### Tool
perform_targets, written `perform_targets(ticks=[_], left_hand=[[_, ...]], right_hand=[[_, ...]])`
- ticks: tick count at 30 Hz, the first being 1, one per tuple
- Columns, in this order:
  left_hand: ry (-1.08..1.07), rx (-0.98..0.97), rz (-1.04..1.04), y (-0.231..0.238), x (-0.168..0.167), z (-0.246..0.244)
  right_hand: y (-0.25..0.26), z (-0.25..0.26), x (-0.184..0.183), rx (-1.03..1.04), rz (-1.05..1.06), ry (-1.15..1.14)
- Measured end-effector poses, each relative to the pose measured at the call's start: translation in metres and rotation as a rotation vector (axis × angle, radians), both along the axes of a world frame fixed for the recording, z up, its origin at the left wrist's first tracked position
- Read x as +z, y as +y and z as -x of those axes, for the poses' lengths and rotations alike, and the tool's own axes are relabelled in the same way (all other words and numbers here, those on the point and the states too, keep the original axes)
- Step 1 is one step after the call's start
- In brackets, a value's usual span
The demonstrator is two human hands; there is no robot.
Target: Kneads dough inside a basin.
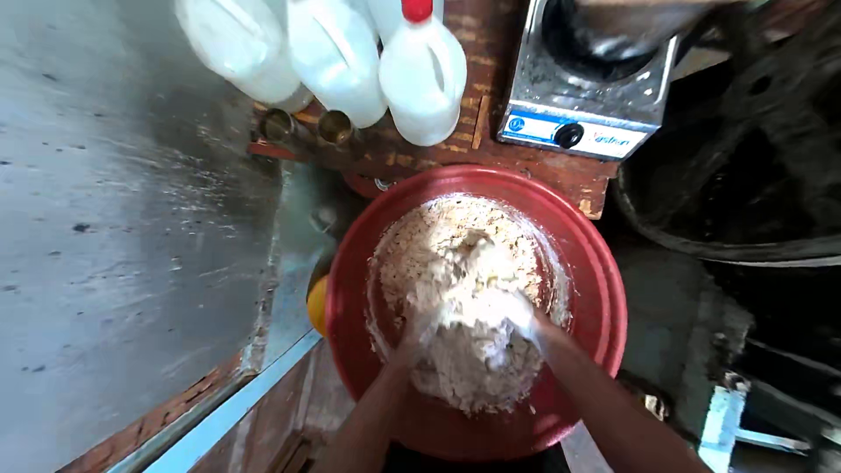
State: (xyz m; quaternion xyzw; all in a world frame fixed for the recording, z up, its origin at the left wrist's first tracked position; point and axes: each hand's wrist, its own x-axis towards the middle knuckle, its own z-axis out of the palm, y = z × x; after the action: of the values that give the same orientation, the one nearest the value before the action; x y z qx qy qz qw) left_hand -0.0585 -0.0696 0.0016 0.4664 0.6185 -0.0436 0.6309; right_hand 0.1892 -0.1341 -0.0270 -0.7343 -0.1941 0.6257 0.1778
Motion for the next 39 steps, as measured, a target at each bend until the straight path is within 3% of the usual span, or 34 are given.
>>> perform_targets(ticks=[3, 5, 7, 11, 14, 17, 20, 22, 27, 31, 34, 36, 39], left_hand=[[0.101, -0.069, -0.220, 0.051, -0.023, 0.013], [0.265, -0.105, -0.319, 0.063, -0.057, 0.029], [0.315, -0.151, -0.258, 0.047, -0.076, 0.055], [0.338, -0.095, 0.064, -0.041, -0.084, 0.065], [0.126, 0.276, 0.230, -0.101, -0.081, 0.062], [0.035, 0.477, 0.296, -0.133, -0.095, 0.054], [0.083, 0.517, 0.284, -0.139, -0.108, 0.047], [0.049, 0.600, 0.304, -0.132, -0.105, 0.045], [0.012, 0.818, 0.339, -0.105, -0.068, 0.022], [-0.077, 0.647, 0.195, -0.052, 0.001, -0.006], [-0.031, 0.209, 0.004, 0.008, 0.020, -0.016], [0.111, -0.120, -0.120, 0.054, 0.015, -0.011], [0.196, -0.259, -0.296, 0.111, -0.037, 0.012]], right_hand=[[0.054, -0.044, 0.013, 0.009, 0.023, -0.086], [0.057, -0.069, -0.008, 0.229, 0.062, -0.242], [0.036, -0.080, -0.018, 0.372, 0.100, -0.254], [-0.082, -0.049, -0.065, 0.106, 0.239, -0.012], [-0.111, 0.012, -0.074, 0.224, 0.445, 0.004], [-0.120, 0.039, -0.084, -0.054, 0.461, 0.175], [-0.125, 0.071, -0.099, -0.455, 0.469, 0.445], [-0.115, 0.090, -0.103, -0.591, 0.493, 0.565], [-0.084, 0.107, -0.085, -0.548, 0.481, 0.518], [-0.028, 0.068, -0.021, -0.358, 0.282, 0.299], [0.003, 0.015, -0.008, -0.305, 0.034, 0.168], [0.015, -0.009, -0.002, -0.448, -0.025, 0.138], [-0.036, -0.037, -0.015, -0.601, 0.128, 0.049]])
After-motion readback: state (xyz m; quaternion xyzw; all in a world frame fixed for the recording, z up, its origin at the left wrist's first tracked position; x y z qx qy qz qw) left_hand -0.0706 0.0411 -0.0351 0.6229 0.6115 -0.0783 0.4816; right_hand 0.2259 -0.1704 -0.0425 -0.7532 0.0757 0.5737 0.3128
